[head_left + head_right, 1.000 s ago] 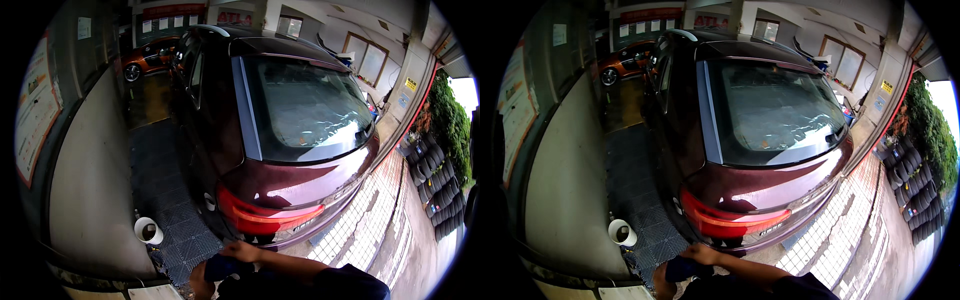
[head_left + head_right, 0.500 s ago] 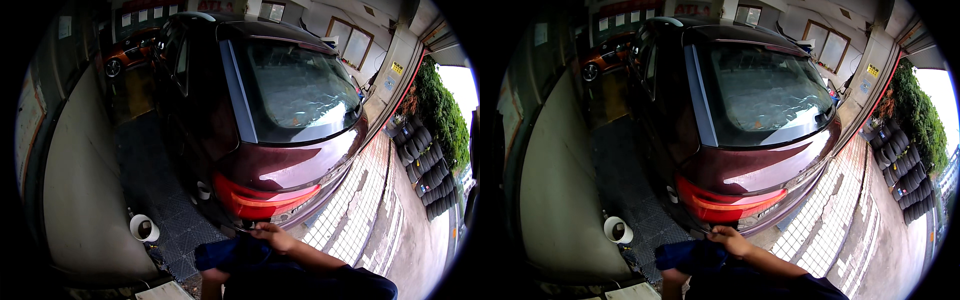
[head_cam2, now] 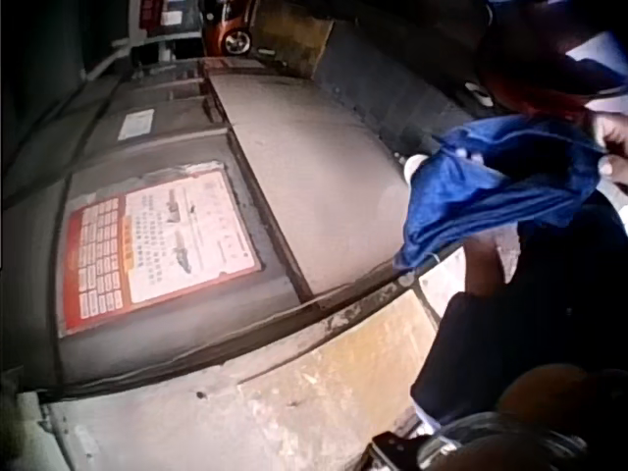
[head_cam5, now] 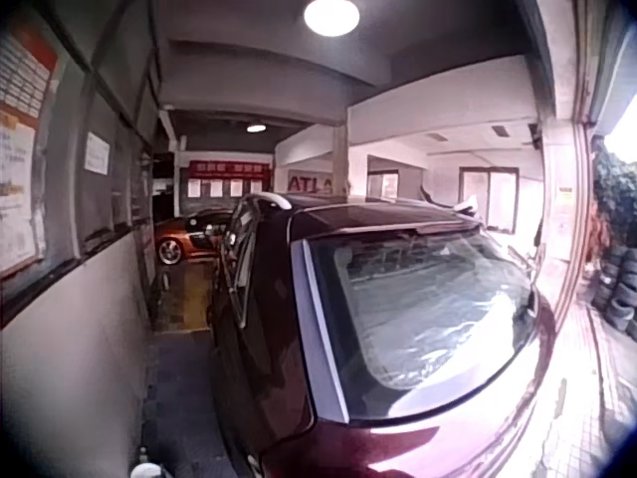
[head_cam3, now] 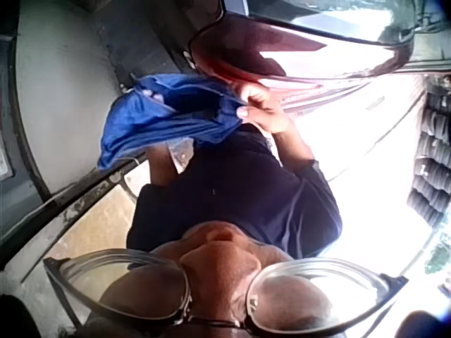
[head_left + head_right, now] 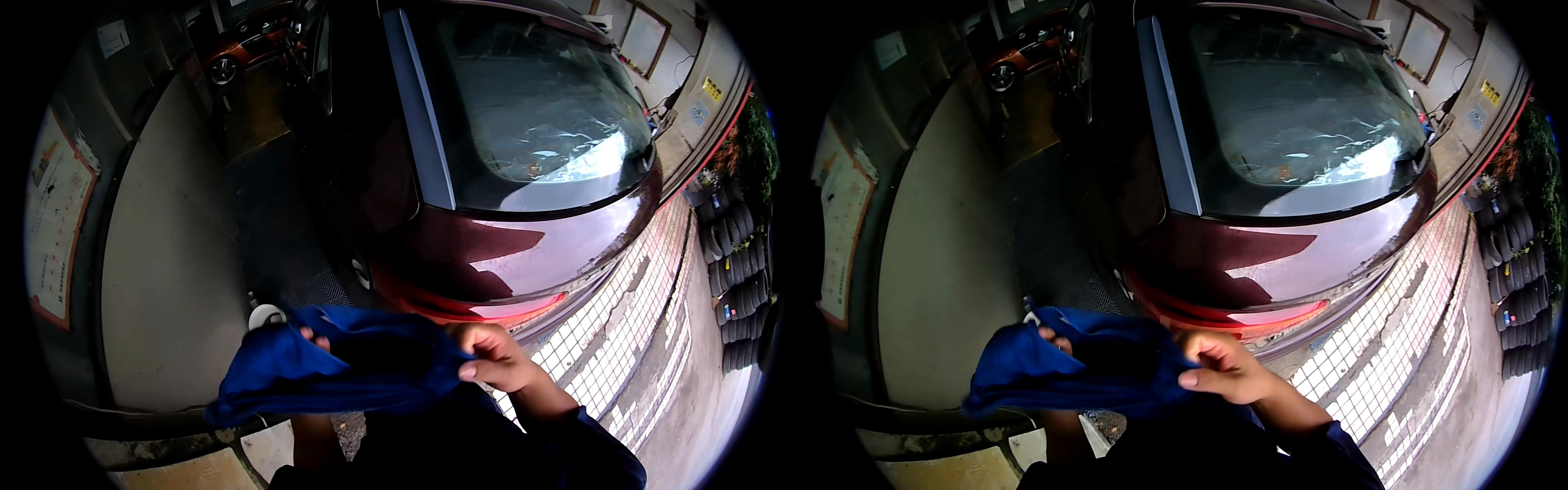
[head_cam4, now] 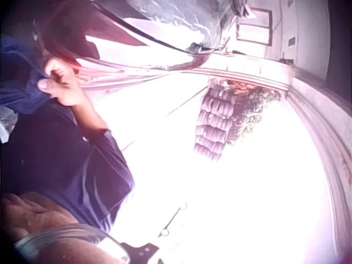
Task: The person wipes the rear windshield of a maroon car with a blue cloth, then walks to a water tap, fills a bucket, and washes the cloth. The person returns to the car and continues wiping the rear windshield and surrounding body panels.
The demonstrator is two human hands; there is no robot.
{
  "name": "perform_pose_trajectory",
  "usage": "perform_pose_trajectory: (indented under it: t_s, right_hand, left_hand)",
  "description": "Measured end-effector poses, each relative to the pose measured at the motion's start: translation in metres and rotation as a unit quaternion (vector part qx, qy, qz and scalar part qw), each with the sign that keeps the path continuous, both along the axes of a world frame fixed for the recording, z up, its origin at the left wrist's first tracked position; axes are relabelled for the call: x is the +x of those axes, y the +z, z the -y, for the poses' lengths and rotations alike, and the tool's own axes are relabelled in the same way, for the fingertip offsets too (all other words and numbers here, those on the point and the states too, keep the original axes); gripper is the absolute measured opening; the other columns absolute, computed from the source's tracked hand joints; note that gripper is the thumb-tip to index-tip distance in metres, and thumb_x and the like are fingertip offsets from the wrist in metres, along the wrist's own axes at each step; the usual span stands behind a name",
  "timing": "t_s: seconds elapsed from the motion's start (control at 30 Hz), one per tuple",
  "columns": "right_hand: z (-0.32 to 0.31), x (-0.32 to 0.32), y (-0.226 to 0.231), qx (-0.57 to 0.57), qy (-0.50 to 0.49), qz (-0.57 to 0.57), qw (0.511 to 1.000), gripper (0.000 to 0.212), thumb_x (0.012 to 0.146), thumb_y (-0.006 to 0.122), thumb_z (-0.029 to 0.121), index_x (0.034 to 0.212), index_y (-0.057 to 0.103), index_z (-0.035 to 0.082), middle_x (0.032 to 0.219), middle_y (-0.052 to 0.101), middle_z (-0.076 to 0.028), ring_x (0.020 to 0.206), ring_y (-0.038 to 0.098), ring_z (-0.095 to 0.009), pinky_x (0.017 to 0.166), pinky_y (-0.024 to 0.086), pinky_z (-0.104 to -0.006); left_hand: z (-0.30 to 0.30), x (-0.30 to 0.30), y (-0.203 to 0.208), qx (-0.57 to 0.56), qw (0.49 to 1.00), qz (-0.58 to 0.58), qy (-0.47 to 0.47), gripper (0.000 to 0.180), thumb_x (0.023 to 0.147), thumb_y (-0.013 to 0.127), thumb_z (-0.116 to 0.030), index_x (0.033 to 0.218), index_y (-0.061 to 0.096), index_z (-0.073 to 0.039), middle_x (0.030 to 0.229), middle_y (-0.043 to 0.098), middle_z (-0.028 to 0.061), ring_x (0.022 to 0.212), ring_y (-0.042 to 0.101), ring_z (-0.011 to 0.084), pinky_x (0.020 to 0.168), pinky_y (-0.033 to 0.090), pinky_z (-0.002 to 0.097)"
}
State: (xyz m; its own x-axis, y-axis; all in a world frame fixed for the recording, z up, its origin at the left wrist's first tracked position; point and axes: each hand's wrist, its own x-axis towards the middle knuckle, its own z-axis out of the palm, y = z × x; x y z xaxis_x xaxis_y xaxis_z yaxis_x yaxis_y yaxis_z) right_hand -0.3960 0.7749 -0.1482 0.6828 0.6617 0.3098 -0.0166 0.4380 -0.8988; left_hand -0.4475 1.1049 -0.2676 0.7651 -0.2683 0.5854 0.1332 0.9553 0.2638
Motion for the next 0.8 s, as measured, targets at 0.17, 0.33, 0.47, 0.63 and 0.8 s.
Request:
perform_pose_trajectory:
  t_s: [0.17,0.33,0.47,0.63,0.8]
  right_hand:
    - [-0.017,0.031,0.004,-0.442,0.074,0.228,0.864,0.039,0.096,0.074,0.042,0.113,0.069,0.007,0.110,0.071,-0.015,0.093,0.075,-0.028,0.076,0.061,-0.0438]
    - [-0.090,0.044,-0.054,-0.301,-0.011,0.324,0.897,0.070,0.089,0.080,0.045,0.136,0.057,0.000,0.125,0.068,-0.020,0.114,0.068,-0.037,0.098,0.056,-0.0463]
    - [-0.172,0.065,-0.124,-0.266,0.165,0.089,0.946,0.061,0.089,0.080,0.030,0.138,0.056,0.001,0.124,0.068,-0.021,0.113,0.068,-0.036,0.095,0.057,-0.0443]
    - [-0.234,0.109,-0.135,-0.024,0.297,-0.201,0.933,0.054,0.095,0.075,0.025,0.141,0.056,0.005,0.122,0.069,-0.013,0.112,0.068,-0.023,0.095,0.057,-0.0387]
    - [-0.267,0.172,-0.099,0.086,0.259,-0.387,0.881,0.054,0.100,0.067,0.034,0.142,0.056,0.002,0.127,0.068,-0.016,0.115,0.068,-0.024,0.098,0.057,-0.0400]
  left_hand:
    - [0.064,0.008,0.123,0.807,0.483,-0.014,0.340,0.075,0.101,0.062,-0.050,0.157,0.040,-0.006,0.155,0.052,0.0187,0.137,0.057,0.0287,0.113,0.049,0.0436]
    - [0.049,0.021,0.105,0.521,0.780,-0.210,0.275,0.104,0.094,0.060,-0.070,0.164,0.024,-0.003,0.163,0.036,0.0276,0.142,0.049,0.0301,0.117,0.043,0.0440]
    - [-0.007,0.072,0.087,0.548,0.772,-0.166,0.275,0.100,0.090,0.062,-0.054,0.161,0.024,0.005,0.161,0.036,0.0249,0.141,0.044,0.0287,0.120,0.030,0.0425]
    - [-0.110,0.159,0.081,0.480,0.869,-0.095,0.077,0.100,0.090,0.060,-0.054,0.158,0.027,0.012,0.138,0.059,0.0250,0.120,0.061,0.0329,0.106,0.047,0.0457]
    - [-0.159,0.211,-0.038,-0.015,0.948,-0.283,-0.142,0.076,0.103,0.050,-0.053,0.156,0.041,0.001,0.141,0.058,0.0240,0.129,0.059,0.0359,0.111,0.047,0.0491]
